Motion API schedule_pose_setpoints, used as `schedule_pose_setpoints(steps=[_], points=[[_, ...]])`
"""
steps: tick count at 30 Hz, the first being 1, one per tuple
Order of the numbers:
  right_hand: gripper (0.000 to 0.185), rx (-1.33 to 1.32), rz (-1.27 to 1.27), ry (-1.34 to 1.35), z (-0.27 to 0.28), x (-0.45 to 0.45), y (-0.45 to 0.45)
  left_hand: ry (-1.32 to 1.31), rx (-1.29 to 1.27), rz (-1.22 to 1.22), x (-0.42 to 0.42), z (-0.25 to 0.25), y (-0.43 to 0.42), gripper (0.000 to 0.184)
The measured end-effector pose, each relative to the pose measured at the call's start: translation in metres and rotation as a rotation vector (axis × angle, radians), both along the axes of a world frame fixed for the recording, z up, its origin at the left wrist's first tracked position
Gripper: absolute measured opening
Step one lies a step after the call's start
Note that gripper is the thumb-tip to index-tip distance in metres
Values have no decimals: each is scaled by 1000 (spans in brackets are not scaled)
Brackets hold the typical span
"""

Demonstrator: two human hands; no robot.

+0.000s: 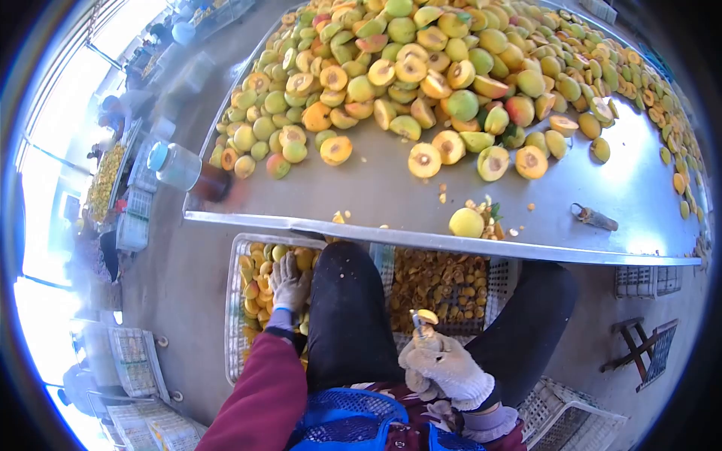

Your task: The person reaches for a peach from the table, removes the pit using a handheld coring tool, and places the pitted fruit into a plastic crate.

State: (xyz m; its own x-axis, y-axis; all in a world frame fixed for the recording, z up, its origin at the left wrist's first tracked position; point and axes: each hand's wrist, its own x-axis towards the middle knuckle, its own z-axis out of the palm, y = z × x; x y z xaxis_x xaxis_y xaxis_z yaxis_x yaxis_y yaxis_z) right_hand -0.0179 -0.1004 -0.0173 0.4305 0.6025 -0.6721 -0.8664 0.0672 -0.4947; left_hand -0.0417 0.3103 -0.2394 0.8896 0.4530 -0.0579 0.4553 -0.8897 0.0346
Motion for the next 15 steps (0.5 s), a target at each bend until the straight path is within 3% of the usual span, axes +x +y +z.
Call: schedule_pose_setpoints(steps=[1, 2, 3, 4, 5, 7, 10, 12, 15], points=[[18, 2, -18, -17, 1, 2, -2, -15, -247, 14, 7, 19, -2, 73], [18, -5, -41, -39, 1, 1, -4, 56, -218, 127, 16, 51, -12, 64], [18, -16, -66, -49, 2, -4, -7, 47, -6, 10, 23, 47, -3, 48], [16, -27, -98, 1, 4, -5, -9, -619, -463, -4, 31, 99, -45, 38], [16, -35, -121, -6, 3, -6, -10, -813, -330, -58, 39, 134, -77, 38], [15, -15, -122, 13, 2, -8, -10, -891, -283, -411, 61, 200, -132, 49], [15, -111, -70, -75, 18, -6, -9, -615, -493, -802, 112, 244, -202, 44], [18, -179, -14, -149, 13, -8, -16, -473, -524, -962, 151, 239, -241, 32], [22, -141, -69, -199, 2, -16, -27, -385, -489, -1211, 201, 206, -277, 29]])
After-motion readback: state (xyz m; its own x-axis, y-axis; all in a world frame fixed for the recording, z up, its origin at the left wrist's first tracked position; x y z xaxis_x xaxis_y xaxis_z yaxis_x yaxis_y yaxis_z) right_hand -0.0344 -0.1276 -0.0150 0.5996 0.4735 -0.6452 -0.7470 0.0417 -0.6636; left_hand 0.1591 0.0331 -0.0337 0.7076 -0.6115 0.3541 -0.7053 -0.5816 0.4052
